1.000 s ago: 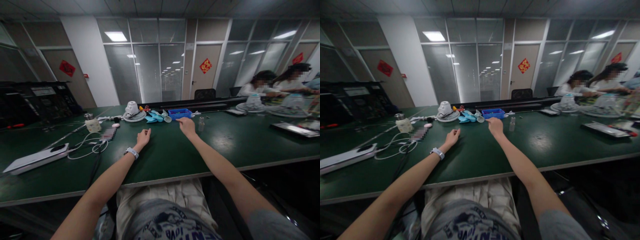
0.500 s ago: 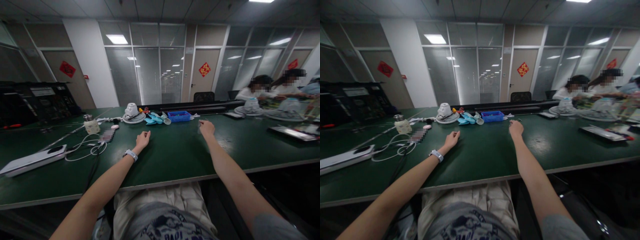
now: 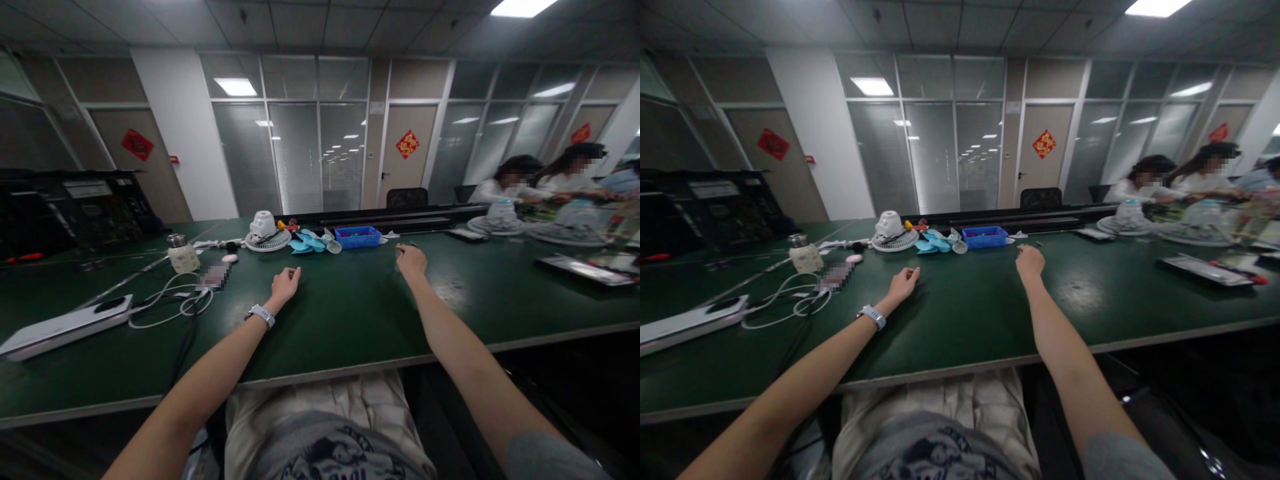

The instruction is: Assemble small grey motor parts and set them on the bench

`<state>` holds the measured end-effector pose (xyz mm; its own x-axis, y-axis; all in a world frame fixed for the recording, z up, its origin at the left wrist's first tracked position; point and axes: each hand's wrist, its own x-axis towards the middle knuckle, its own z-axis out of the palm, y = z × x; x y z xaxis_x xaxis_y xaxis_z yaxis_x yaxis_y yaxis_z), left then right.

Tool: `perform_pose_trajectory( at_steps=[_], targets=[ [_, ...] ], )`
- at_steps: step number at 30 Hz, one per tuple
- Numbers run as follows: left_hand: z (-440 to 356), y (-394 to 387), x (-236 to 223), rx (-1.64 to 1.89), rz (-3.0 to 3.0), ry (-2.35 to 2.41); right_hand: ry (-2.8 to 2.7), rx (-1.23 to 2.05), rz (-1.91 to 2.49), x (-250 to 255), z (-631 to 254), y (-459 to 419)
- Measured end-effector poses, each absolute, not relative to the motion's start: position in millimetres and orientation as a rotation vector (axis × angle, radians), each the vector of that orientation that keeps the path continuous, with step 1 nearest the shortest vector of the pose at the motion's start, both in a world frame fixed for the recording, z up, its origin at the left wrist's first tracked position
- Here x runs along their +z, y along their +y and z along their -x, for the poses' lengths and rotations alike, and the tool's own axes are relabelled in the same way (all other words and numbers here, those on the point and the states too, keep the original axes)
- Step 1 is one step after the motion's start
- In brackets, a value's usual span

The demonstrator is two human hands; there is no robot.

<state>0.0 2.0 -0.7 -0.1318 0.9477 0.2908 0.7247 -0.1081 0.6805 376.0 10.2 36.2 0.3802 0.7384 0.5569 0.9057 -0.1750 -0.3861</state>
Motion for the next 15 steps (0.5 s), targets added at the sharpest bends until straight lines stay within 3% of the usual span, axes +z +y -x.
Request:
perform_pose_trajectory(
  at_steps=[15],
  targets=[
    [-1.5,0.2,0.1,1.088,-1.859,1.867,-1.37,-0.191,2.094,36.2,-375.6,8.6]
  ],
)
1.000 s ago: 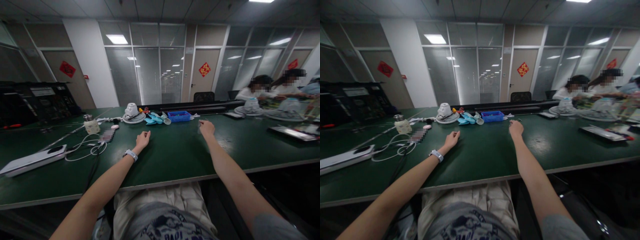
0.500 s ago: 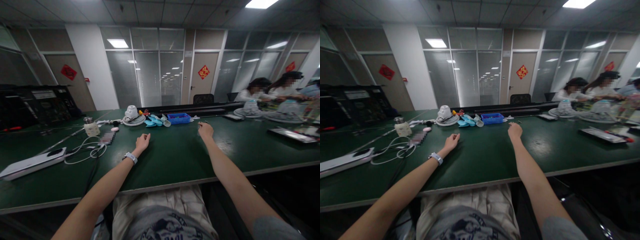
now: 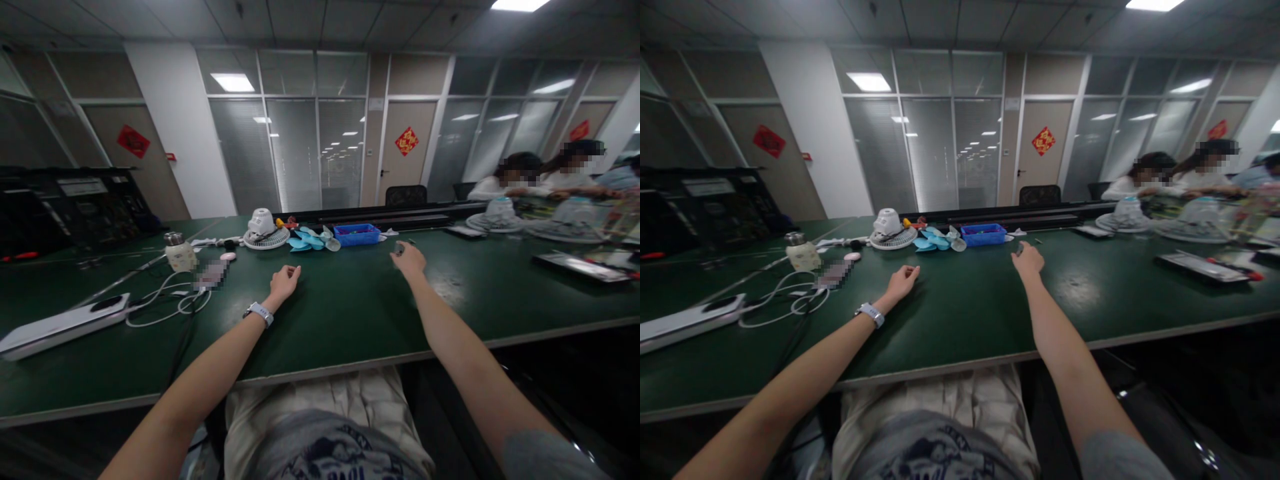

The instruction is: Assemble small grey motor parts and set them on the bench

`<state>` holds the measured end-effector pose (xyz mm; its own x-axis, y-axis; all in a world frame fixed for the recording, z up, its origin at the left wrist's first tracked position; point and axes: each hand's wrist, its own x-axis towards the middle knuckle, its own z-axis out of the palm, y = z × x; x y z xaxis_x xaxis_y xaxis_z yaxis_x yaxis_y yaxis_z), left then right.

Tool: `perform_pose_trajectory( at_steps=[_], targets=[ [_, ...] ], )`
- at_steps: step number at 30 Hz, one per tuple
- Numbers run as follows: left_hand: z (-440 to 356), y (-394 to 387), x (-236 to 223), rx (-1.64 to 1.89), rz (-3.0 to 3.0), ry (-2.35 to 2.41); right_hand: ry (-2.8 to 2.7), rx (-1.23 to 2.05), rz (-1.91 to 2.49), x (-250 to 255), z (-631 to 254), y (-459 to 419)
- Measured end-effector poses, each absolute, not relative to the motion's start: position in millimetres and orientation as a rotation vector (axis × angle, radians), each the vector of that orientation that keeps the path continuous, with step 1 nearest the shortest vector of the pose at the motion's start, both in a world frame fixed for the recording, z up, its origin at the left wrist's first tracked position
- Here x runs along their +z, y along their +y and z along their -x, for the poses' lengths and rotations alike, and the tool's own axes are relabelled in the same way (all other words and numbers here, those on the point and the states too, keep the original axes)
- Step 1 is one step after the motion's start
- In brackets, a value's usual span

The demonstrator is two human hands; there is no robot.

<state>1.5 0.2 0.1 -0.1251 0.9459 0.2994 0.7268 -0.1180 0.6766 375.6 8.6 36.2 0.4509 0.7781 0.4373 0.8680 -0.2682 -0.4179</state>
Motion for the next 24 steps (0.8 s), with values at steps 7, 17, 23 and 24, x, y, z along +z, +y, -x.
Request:
perform_pose_trajectory(
  at_steps=[7,17,23,24],
  targets=[
    [-3,-1,0,1.102,-1.886,1.859,-1.335,-0.052,2.149,28,-370,10],
    [-13,-17,12,1.34,-2.026,1.464,-1.943,0.219,1.308,23,-214,-18],
    [-16,-20,14,1.298,-2.119,1.484,-2.068,0.347,1.161,7,-189,-29],
    [-17,-20,14,1.308,-2.131,1.496,-2.065,0.344,1.16,5,-190,-29]
  ],
)
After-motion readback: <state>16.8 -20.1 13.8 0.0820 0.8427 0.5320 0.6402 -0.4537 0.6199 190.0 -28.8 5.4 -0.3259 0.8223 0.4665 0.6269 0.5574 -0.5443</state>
